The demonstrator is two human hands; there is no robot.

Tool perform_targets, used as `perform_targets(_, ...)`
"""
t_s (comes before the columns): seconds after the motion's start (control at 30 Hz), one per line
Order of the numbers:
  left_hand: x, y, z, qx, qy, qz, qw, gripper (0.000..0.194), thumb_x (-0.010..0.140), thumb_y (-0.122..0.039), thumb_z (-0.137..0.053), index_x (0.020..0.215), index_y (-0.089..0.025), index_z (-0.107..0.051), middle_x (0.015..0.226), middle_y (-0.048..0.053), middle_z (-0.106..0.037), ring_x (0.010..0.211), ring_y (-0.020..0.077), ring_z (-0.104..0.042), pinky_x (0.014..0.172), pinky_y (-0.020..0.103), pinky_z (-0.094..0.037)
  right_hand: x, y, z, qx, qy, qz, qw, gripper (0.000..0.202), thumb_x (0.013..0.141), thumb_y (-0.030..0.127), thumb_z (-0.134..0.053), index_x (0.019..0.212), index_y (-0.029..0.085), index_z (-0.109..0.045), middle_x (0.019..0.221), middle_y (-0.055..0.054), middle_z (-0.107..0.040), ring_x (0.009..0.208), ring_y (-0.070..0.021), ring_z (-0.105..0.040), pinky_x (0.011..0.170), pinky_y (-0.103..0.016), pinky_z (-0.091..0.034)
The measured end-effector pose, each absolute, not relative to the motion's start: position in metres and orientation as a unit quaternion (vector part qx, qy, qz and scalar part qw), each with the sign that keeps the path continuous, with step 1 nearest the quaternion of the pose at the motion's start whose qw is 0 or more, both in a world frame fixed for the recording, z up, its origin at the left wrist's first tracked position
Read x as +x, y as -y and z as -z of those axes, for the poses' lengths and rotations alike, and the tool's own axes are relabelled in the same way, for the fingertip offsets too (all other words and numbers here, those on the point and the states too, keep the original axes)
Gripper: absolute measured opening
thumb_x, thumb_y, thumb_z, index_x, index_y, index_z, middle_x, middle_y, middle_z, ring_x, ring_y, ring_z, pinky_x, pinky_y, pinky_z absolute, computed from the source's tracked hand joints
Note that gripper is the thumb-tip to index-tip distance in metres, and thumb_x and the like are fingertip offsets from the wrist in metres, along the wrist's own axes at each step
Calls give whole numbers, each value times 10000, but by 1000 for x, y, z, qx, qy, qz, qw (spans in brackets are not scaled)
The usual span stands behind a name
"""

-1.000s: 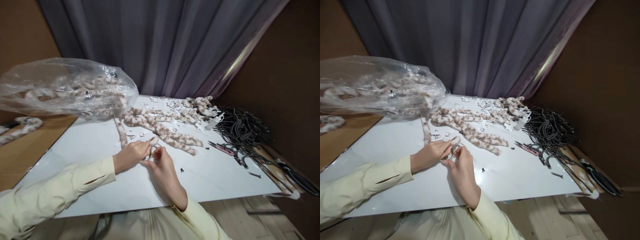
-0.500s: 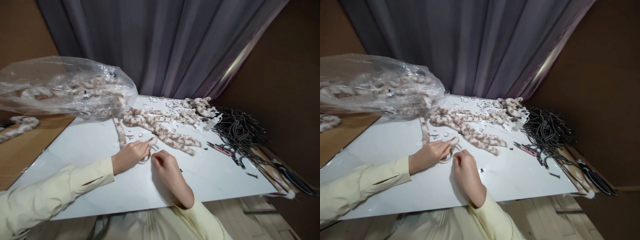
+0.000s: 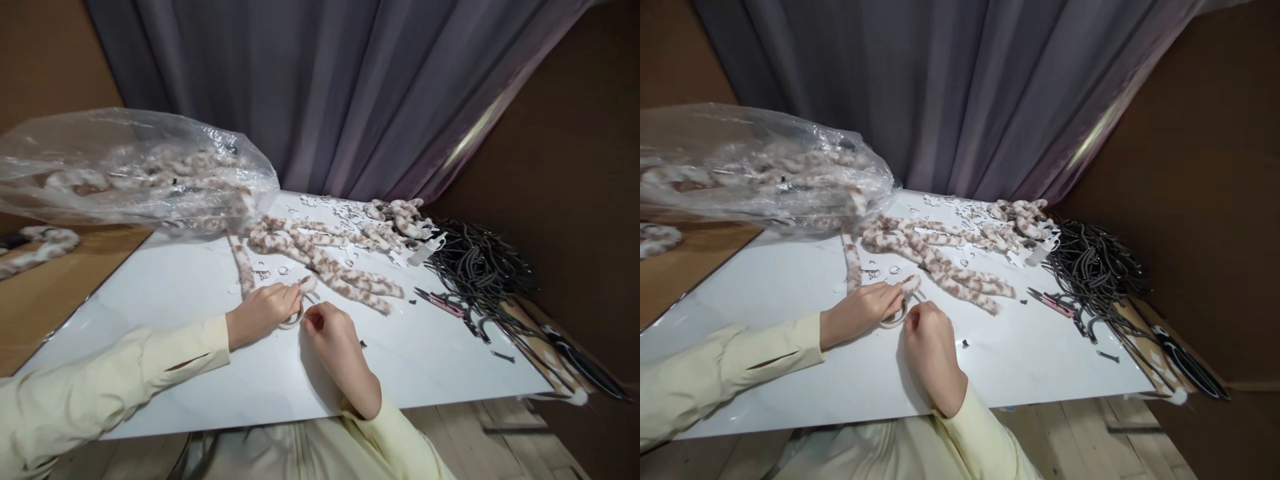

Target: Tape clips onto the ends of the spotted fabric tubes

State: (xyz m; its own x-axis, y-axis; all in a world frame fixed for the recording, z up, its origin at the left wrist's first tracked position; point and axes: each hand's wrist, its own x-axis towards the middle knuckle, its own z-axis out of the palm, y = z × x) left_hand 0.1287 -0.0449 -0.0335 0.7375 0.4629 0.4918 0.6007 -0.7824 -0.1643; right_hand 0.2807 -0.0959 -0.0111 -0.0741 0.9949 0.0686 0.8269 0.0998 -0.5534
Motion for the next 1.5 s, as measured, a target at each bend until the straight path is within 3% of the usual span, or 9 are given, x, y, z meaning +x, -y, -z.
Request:
perform_targets(0.43, 130, 46, 31, -911, 302, 240, 145, 282, 943, -170, -289, 757, -140, -499, 589, 21, -540, 548, 163, -555, 507, 270, -429, 276, 93, 6, -615, 778, -53, 118, 224, 731, 27, -452, 655, 156, -619, 682, -70, -646, 568, -168, -549, 522, -286, -262)
perform_targets(0.83, 130, 47, 29, -916, 309, 216, 135, 316, 946, -162, -253, 740, -146, -492, 607, 25, -535, 565, 160, -546, 513, 273, -430, 282, 95, -5, -614, 761, -155, 142, 236, 692, -2, -476, 654, 172, -629, 659, -27, -637, 577, -142, -536, 526, -240, -286)
perform_targets(1.13, 128, 47, 32, -919, 304, 201, 150, 229, 929, -137, -323, 772, -140, -489, 648, 29, -551, 591, 168, -557, 526, 280, -433, 282, 92, -3, -604, 773, -151, 118, 240, 762, 22, -455, 652, 176, -604, 671, -24, -578, 564, -132, -487, 516, -251, -244)
perform_targets(1.5, 129, 47, 32, -912, 306, 216, 165, 219, 923, -129, -331, 762, -148, -478, 614, 12, -528, 563, 159, -547, 498, 269, -414, 275, 98, 6, -641, 749, -112, 122, 253, 786, 41, -454, 680, 172, -643, 725, -51, -661, 621, -157, -560, 523, -279, -232)
